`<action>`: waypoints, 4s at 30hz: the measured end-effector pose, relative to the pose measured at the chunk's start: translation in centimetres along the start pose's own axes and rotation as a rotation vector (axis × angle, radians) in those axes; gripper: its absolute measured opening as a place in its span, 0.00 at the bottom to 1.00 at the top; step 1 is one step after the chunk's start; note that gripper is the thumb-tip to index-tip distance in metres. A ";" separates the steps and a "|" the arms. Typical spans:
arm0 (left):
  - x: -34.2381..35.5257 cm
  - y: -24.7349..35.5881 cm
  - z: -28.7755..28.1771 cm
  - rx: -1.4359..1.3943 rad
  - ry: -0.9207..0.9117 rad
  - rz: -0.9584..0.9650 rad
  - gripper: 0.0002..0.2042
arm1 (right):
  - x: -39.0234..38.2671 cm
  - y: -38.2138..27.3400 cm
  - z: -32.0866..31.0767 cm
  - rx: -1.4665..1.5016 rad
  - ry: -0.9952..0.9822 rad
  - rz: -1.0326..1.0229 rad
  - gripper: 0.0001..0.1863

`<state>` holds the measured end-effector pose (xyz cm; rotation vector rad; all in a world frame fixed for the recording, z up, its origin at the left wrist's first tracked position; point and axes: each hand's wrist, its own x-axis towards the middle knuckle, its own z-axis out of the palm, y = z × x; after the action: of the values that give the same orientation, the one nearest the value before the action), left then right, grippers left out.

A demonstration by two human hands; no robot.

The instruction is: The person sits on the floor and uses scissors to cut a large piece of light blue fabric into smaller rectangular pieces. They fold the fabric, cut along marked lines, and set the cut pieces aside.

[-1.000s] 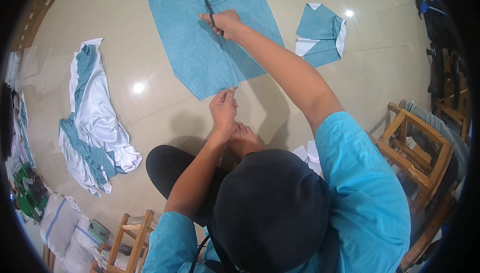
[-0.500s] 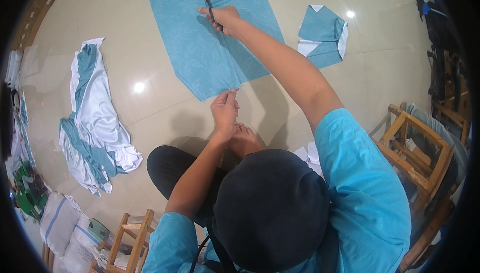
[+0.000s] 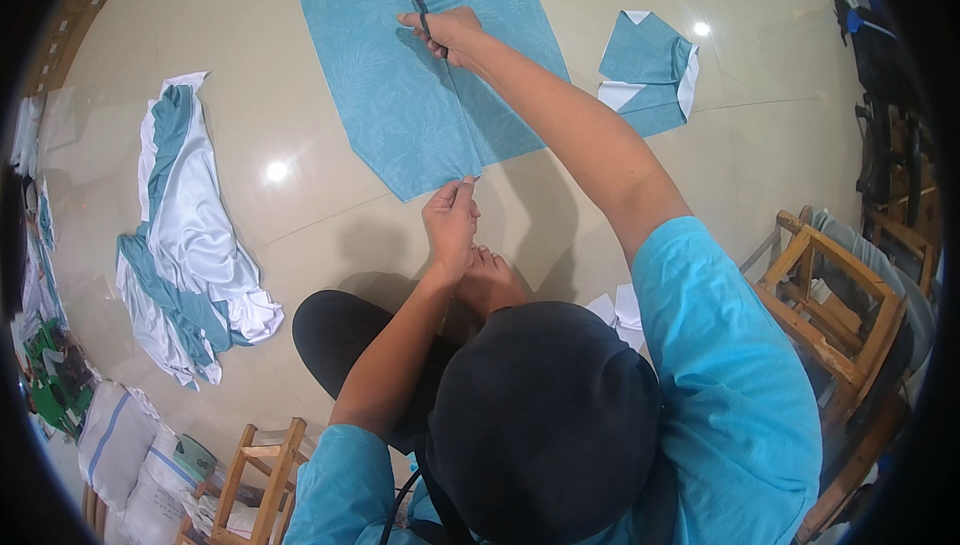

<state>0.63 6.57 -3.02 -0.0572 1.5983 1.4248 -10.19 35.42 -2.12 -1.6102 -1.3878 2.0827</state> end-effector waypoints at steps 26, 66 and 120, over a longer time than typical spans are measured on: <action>-0.4 0.5 0.1 0.012 0.005 -0.021 0.12 | 1.1 -1.4 0.4 -0.011 -0.024 -0.063 0.21; -0.3 0.3 0.1 0.000 -0.003 -0.012 0.13 | 3.0 -2.9 1.0 0.002 -0.028 -0.075 0.23; -0.7 1.2 0.3 0.033 0.007 -0.029 0.15 | 5.1 -4.0 1.5 -0.045 -0.013 -0.079 0.21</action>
<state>0.45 6.86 -1.63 -0.0661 1.6202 1.3777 -15.04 39.93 -2.59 -1.5340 -1.4878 2.0353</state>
